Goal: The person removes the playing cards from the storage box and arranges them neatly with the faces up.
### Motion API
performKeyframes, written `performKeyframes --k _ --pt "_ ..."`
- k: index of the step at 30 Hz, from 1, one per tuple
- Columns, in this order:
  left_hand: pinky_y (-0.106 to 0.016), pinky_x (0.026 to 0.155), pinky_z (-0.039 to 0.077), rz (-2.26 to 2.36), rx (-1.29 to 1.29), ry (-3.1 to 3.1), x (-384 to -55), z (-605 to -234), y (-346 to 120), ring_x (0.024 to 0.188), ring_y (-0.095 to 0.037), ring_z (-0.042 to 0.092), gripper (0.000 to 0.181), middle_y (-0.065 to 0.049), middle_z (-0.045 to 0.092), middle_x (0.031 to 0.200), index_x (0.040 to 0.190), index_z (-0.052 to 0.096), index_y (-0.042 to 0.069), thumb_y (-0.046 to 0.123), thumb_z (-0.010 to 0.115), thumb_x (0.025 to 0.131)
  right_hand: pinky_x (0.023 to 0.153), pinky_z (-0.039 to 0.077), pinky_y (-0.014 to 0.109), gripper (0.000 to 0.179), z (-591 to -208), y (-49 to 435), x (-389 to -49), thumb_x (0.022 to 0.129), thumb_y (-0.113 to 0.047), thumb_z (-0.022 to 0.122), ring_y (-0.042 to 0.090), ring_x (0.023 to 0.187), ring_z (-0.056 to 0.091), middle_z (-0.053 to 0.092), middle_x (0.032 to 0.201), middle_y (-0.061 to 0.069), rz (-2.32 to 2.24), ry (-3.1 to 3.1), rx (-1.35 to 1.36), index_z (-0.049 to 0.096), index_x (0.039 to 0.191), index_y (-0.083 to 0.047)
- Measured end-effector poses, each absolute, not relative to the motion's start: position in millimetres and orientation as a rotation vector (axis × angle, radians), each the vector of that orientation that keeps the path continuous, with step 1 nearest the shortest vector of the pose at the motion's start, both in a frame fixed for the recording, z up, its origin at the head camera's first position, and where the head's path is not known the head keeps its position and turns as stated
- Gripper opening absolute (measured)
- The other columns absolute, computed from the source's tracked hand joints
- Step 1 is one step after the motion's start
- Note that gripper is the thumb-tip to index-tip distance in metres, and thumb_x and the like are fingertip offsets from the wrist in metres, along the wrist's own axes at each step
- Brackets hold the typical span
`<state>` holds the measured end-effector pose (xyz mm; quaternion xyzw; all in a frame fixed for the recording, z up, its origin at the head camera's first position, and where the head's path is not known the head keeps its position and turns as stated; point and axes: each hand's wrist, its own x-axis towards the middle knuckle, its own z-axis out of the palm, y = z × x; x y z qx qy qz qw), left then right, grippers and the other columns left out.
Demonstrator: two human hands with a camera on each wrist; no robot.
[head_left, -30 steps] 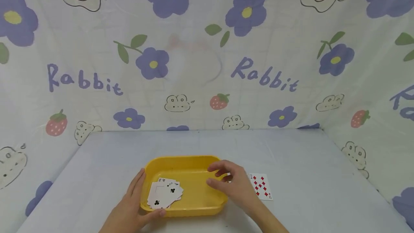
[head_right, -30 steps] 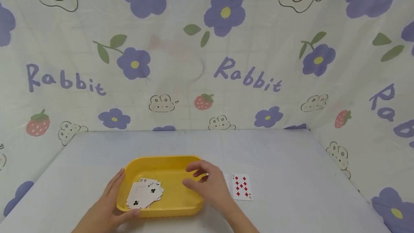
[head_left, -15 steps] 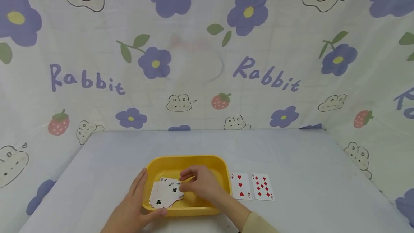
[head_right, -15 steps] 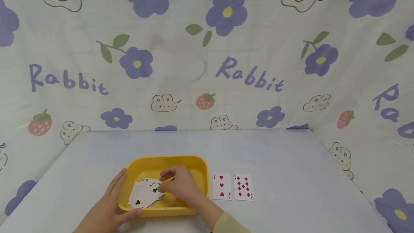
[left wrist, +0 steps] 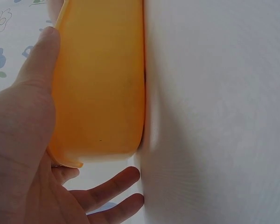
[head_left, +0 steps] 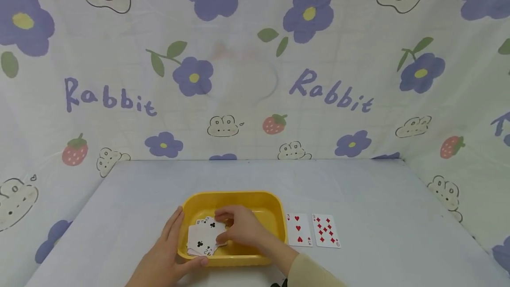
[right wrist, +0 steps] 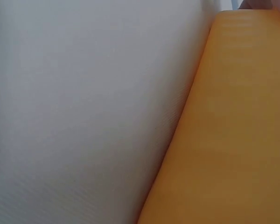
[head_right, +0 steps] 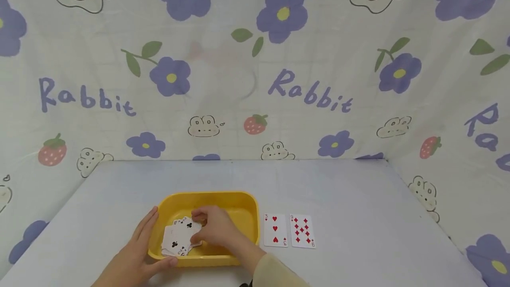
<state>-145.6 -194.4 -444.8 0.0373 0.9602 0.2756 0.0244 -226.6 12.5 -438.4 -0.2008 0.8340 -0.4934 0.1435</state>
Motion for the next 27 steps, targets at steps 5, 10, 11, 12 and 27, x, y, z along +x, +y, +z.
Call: performKeyframes --k 5,10,11,12,27 --pt "-0.056 0.096 0.046 0.845 0.109 2.971 -145.5 -444.7 -196.3 0.126 -0.035 0.048 0.125 -0.006 0.004 0.164 0.159 0.005 0.015 0.08 0.063 0.07 0.095 0.05 0.036 0.063 -440.5 9.1 -232.1 0.067 -0.006 0.091 0.023 0.104 0.061 0.068 0.117 0.005 -1.414 2.403 -0.609 0.063 0.124 -0.003" --pt "-0.056 0.097 0.046 0.844 0.114 2.973 -145.1 -443.5 -196.6 0.127 -0.035 0.047 0.125 -0.006 0.005 0.164 0.159 0.004 0.015 0.079 0.064 0.07 0.101 0.045 0.033 0.072 -441.3 6.4 -233.6 0.064 -0.013 0.094 0.018 0.11 0.06 0.067 0.118 0.001 -1.337 2.409 -0.694 0.06 0.127 -0.002" --pt "-0.055 0.097 0.045 0.846 0.117 2.973 -145.2 -443.4 -196.5 0.127 -0.035 0.047 0.125 -0.006 0.004 0.164 0.159 0.004 0.015 0.08 0.063 0.07 0.102 0.044 0.033 0.074 -441.0 6.5 -233.3 0.064 -0.014 0.095 0.017 0.112 0.059 0.067 0.12 0.001 -1.31 2.409 -0.716 0.06 0.128 -0.003" --pt "-0.056 0.097 0.045 0.851 0.118 2.969 -145.0 -443.2 -196.5 0.127 -0.035 0.047 0.125 -0.006 0.004 0.164 0.159 0.004 0.015 0.08 0.064 0.07 0.104 0.043 0.033 0.075 -441.1 6.6 -233.0 0.064 -0.015 0.095 0.016 0.114 0.059 0.067 0.121 0.0 -1.283 2.411 -0.739 0.06 0.129 -0.003" --pt "-0.056 0.1 0.043 0.854 0.102 2.949 -146.4 -443.6 -195.3 0.129 -0.034 0.045 0.126 -0.005 0.003 0.164 0.159 0.003 0.015 0.08 0.063 0.069 0.107 0.038 0.028 0.084 -442.3 10.3 -234.2 0.066 -0.028 0.094 0.009 0.122 0.05 0.057 0.135 -0.003 -0.983 2.498 -0.99 0.055 0.138 -0.008"
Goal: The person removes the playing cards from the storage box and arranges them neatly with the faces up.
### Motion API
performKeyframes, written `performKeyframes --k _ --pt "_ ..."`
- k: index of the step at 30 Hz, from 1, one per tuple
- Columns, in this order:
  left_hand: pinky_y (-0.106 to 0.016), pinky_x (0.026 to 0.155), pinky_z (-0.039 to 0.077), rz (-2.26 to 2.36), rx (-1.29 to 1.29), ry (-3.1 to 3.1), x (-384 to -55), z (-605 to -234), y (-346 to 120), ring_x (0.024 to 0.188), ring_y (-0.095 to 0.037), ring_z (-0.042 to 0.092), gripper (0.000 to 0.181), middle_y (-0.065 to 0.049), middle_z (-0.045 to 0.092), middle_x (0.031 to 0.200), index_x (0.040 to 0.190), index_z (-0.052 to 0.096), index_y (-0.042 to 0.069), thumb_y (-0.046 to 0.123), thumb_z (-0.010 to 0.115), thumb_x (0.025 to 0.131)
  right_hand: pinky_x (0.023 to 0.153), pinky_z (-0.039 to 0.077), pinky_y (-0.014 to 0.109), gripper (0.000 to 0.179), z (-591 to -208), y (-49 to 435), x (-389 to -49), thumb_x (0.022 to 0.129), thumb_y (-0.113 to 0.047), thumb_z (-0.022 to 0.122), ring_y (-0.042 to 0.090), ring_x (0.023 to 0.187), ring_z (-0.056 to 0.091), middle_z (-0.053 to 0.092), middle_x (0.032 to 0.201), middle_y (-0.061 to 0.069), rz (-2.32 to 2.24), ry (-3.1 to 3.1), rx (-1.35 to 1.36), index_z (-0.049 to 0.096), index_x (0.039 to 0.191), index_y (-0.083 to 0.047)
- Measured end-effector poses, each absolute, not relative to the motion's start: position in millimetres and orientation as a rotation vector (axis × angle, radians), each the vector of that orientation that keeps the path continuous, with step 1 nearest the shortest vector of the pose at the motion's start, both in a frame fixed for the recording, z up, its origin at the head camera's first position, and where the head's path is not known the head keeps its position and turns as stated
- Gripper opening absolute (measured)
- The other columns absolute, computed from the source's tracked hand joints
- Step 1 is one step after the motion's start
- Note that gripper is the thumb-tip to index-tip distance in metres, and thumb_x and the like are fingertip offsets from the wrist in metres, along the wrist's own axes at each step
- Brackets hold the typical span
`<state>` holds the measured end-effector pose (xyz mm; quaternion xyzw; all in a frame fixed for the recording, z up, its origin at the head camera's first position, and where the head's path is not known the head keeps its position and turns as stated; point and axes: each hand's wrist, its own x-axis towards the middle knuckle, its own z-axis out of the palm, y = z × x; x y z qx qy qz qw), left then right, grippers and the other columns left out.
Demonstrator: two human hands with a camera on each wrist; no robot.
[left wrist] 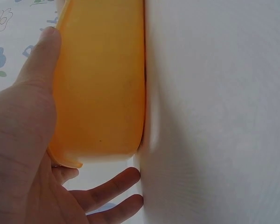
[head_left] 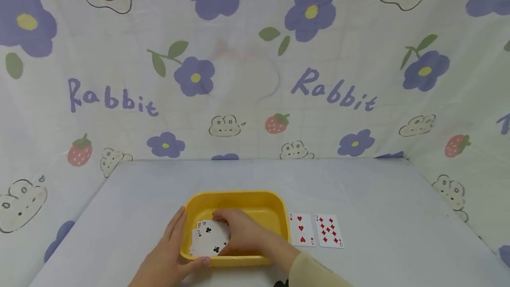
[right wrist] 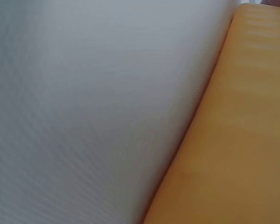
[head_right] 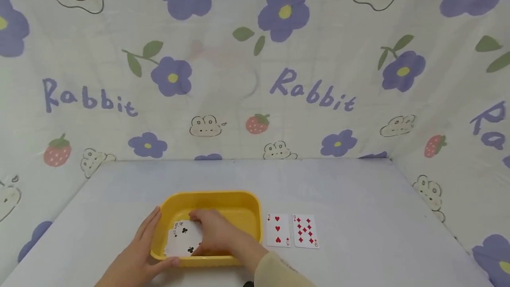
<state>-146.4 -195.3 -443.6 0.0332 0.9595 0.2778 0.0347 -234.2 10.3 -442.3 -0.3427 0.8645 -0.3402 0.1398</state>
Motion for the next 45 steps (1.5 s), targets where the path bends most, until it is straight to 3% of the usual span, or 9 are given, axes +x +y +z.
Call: performKeyframes --k 13,24,30,36,45 --pt "-0.053 0.093 0.049 0.839 0.142 2.982 -143.2 -447.4 -195.3 0.122 -0.033 0.052 0.124 -0.004 0.001 0.164 0.159 0.001 0.015 0.077 0.064 0.073 0.106 0.038 0.028 0.087 -445.5 12.2 -232.2 0.067 -0.034 0.093 0.01 0.121 0.051 0.057 0.136 0.0 -0.913 2.553 -1.015 0.053 0.139 -0.007" --pt "-0.055 0.097 0.046 0.832 0.117 2.977 -145.4 -445.2 -193.0 0.127 -0.034 0.048 0.125 -0.005 0.002 0.164 0.159 0.003 0.014 0.08 0.062 0.07 0.103 0.04 0.023 0.089 -445.2 13.3 -233.7 0.067 -0.033 0.093 0.007 0.12 0.053 0.057 0.136 0.0 -0.964 2.522 -1.041 0.051 0.14 -0.005" --pt "-0.055 0.097 0.045 0.823 0.105 2.975 -144.7 -444.2 -193.3 0.127 -0.033 0.047 0.125 -0.005 0.003 0.164 0.159 0.003 0.015 0.081 0.062 0.07 0.099 0.045 0.026 0.088 -441.0 12.5 -229.8 0.066 -0.029 0.094 0.007 0.107 0.056 0.058 0.128 -0.004 -1.015 2.543 -0.936 0.052 0.14 -0.008" --pt "-0.054 0.094 0.048 0.82 0.135 2.999 -143.8 -444.9 -193.9 0.125 -0.033 0.05 0.125 -0.005 0.003 0.164 0.159 0.004 0.014 0.08 0.062 0.071 0.092 0.046 0.02 0.088 -440.4 13.5 -228.3 0.064 -0.026 0.095 0.007 0.095 0.051 0.049 0.121 -0.006 -1.07 2.558 -0.912 0.053 0.14 -0.009" --pt "-0.055 0.093 0.048 0.817 0.112 2.989 -144.6 -446.0 -193.5 0.123 -0.034 0.051 0.125 -0.004 0.003 0.164 0.159 0.003 0.015 0.08 0.063 0.07 0.091 0.045 0.018 0.091 -439.4 14.1 -228.7 0.064 -0.022 0.095 0.012 0.099 0.048 0.041 0.119 -0.004 -1.153 2.519 -0.909 0.052 0.142 -0.005"
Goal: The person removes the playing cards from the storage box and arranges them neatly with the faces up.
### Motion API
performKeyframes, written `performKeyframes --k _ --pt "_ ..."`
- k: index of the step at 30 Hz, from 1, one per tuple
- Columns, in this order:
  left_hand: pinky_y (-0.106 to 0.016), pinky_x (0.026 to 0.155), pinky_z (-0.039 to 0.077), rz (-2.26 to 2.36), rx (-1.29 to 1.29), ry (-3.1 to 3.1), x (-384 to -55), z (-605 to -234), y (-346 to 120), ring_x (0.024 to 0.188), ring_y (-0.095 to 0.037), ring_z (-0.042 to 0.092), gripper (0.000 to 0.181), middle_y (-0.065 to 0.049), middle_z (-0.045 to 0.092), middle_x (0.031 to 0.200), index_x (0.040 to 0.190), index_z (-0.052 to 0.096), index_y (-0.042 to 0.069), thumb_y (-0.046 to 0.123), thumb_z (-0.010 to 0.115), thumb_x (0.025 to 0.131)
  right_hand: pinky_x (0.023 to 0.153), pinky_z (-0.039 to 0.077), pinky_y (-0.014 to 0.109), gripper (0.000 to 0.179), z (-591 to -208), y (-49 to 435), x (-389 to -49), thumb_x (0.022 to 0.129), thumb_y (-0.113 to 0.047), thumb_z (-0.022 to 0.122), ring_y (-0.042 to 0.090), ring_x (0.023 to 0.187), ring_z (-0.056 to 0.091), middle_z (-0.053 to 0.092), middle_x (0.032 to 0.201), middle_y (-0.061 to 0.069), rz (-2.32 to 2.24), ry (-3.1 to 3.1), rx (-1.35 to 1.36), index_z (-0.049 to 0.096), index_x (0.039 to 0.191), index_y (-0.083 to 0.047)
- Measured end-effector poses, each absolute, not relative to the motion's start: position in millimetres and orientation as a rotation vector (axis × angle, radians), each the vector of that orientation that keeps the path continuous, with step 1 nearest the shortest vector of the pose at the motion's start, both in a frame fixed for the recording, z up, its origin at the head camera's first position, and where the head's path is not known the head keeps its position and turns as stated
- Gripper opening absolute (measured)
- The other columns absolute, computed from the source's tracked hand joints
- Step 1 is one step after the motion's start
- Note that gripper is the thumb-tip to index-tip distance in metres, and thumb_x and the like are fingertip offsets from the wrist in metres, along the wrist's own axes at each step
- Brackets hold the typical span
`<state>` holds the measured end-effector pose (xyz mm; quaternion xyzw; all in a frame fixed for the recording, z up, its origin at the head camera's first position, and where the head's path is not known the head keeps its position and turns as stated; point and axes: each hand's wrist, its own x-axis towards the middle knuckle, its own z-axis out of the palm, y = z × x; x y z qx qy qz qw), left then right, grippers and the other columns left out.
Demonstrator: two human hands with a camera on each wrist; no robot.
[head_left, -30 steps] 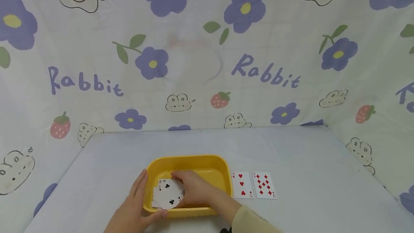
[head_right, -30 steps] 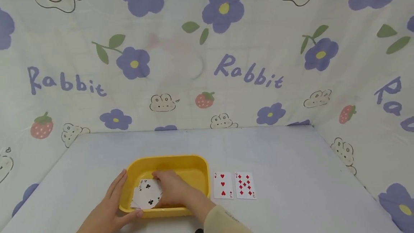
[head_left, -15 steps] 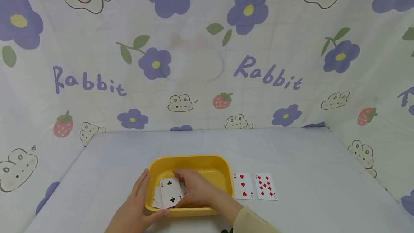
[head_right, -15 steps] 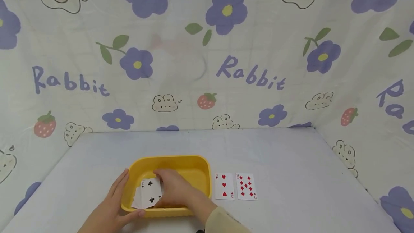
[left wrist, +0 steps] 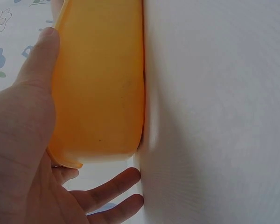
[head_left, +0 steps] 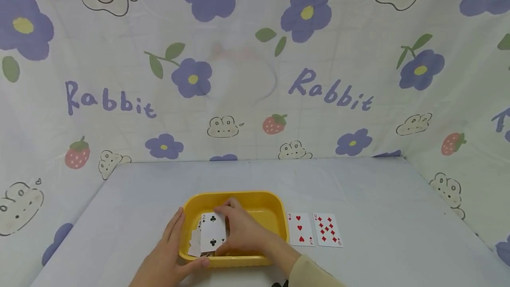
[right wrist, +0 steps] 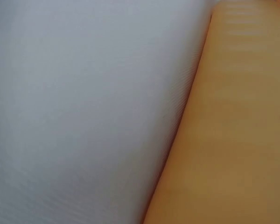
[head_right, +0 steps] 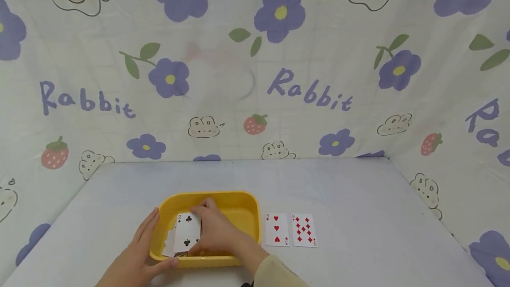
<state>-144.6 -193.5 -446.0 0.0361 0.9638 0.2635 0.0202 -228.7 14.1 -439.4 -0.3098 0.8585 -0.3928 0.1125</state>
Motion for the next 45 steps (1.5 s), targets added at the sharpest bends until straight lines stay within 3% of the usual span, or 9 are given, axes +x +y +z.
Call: performKeyframes --k 10,19,30,39,45 --pt "-0.053 0.094 0.049 0.825 0.112 2.985 -145 -446 -193 0.125 -0.035 0.049 0.126 -0.005 0.005 0.164 0.159 0.003 0.016 0.081 0.062 0.069 0.081 0.049 0.019 0.088 -438 18 -228 0.06 -0.022 0.097 0.014 0.096 0.05 0.042 0.113 -0.005 -1.268 2.489 -0.842 0.054 0.136 -0.009" --pt "-0.057 0.1 0.042 0.831 0.043 2.956 -146 -446 -191 0.131 -0.036 0.044 0.131 -0.005 0.003 0.164 0.16 0.003 0.017 0.085 0.062 0.064 0.083 0.051 0.024 0.093 -406 53 -222 0.063 -0.029 0.095 0.016 0.105 0.05 0.04 0.125 -0.004 -1.276 2.55 -0.846 0.051 0.142 -0.011" --pt "-0.057 0.103 0.039 0.847 0.042 2.967 -145 -445 -193 0.137 -0.035 0.036 0.132 -0.001 0.0 0.164 0.16 0.003 0.017 0.083 0.064 0.063 0.084 0.055 0.035 0.093 -365 155 -213 0.059 -0.032 0.097 0.023 0.104 0.053 0.044 0.127 0.0 -1.331 2.567 -0.811 0.052 0.14 -0.02" --pt "-0.056 0.104 0.038 0.848 0.054 2.969 -145 -442 -195 0.137 -0.034 0.036 0.131 -0.001 -0.001 0.164 0.159 0.003 0.015 0.082 0.065 0.065 0.079 0.056 0.032 0.092 -391 252 -226 0.06 -0.031 0.096 0.028 0.103 0.053 0.045 0.129 0.005 -1.239 2.629 -0.755 0.052 0.14 -0.018" --pt "-0.058 0.104 0.038 0.851 0.023 2.949 -146 -444 -191 0.136 -0.034 0.037 0.132 0.001 -0.001 0.164 0.16 0.003 0.017 0.082 0.066 0.063 0.079 0.055 0.031 0.086 -416 313 -228 0.064 -0.027 0.094 0.022 0.104 0.053 0.046 0.129 0.005 -1.155 2.594 -0.822 0.053 0.138 -0.016"
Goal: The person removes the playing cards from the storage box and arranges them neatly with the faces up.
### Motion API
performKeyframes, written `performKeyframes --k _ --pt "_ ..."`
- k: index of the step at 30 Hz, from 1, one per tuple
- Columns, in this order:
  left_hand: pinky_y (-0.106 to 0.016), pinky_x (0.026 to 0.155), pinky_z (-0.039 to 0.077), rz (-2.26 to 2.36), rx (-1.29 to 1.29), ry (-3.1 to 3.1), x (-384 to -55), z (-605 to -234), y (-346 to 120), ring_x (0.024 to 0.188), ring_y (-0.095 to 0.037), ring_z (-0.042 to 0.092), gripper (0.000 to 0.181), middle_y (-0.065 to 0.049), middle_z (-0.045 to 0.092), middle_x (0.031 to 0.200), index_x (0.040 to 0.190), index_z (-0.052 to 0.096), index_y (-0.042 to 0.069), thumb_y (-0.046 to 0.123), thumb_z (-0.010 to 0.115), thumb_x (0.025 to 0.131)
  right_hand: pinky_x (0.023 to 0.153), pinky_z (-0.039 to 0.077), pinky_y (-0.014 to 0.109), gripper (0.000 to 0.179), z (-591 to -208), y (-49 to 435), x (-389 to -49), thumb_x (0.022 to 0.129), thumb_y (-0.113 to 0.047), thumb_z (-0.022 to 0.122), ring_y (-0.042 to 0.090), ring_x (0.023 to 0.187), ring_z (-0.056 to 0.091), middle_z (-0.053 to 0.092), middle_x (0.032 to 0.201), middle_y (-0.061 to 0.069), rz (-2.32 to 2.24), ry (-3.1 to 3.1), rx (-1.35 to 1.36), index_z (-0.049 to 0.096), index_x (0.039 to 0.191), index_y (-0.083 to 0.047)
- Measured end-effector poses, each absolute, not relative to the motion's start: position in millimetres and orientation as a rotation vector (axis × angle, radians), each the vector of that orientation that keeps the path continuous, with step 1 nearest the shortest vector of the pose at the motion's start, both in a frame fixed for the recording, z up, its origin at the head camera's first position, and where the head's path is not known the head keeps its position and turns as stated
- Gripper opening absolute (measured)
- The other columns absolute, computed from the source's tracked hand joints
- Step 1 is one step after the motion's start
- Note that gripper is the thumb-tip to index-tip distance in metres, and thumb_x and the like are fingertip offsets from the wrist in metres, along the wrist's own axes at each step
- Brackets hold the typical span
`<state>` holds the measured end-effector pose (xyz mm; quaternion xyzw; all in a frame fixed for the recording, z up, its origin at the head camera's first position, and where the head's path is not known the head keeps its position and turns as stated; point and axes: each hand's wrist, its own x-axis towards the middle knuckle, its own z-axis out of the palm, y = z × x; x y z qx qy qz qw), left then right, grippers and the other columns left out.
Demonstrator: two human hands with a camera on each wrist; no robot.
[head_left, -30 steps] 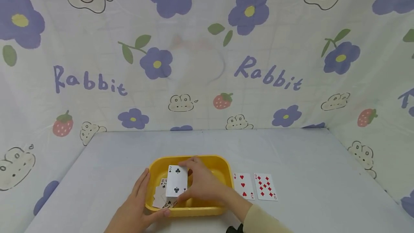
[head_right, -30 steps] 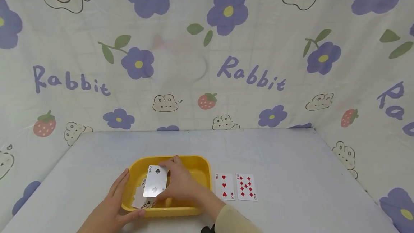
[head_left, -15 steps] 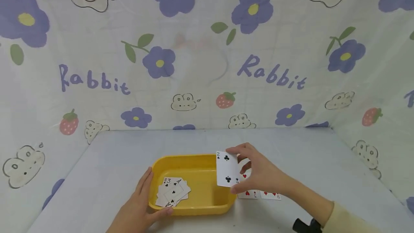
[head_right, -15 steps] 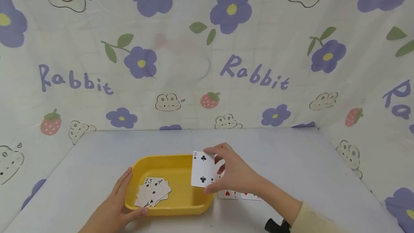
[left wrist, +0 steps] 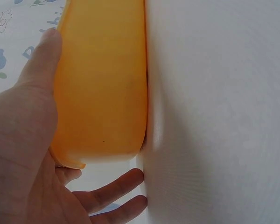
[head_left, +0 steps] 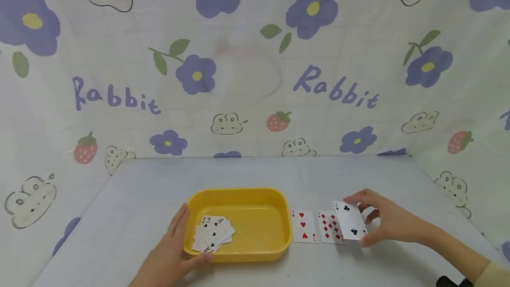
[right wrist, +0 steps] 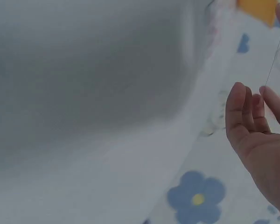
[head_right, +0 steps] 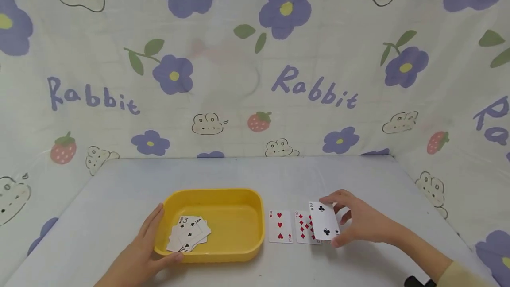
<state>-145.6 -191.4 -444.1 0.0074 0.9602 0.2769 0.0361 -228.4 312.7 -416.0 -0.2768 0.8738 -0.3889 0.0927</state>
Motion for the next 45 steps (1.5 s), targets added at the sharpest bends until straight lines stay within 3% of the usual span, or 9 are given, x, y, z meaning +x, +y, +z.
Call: performKeyframes --k 11,21,30,45 --pt "-0.058 0.103 0.038 0.841 0.011 2.949 -145 -444 -191 0.135 -0.035 0.038 0.133 0.0 0.0 0.164 0.16 0.003 0.017 0.083 0.066 0.063 0.076 0.053 0.029 0.084 -443 354 -237 0.063 -0.033 0.093 0.015 0.098 0.052 0.047 0.125 0.008 -1.055 2.652 -0.819 0.056 0.134 -0.008" --pt "-0.057 0.104 0.038 0.831 0.046 2.972 -147 -448 -193 0.136 -0.034 0.037 0.132 0.0 0.0 0.164 0.16 0.004 0.016 0.083 0.065 0.063 0.074 0.051 0.026 0.086 -453 353 -241 0.061 -0.042 0.093 0.016 0.095 0.055 0.051 0.124 0.005 -0.949 2.742 -0.82 0.056 0.132 -0.008" --pt "-0.057 0.103 0.039 0.833 0.053 2.975 -145 -445 -192 0.134 -0.035 0.04 0.131 0.0 0.002 0.164 0.16 0.004 0.015 0.083 0.064 0.064 0.069 0.047 0.026 0.092 -455 348 -240 0.06 -0.048 0.091 0.015 0.091 0.052 0.056 0.111 -0.001 -0.834 2.819 -0.753 0.054 0.134 -0.01" --pt "-0.056 0.104 0.039 0.837 0.053 2.976 -144 -444 -190 0.134 -0.034 0.039 0.131 -0.002 0.003 0.164 0.16 0.005 0.014 0.082 0.065 0.065 0.068 0.046 0.026 0.094 -454 348 -236 0.06 -0.052 0.09 0.016 0.093 0.051 0.056 0.118 0.0 -0.798 2.844 -0.82 0.053 0.134 -0.008"
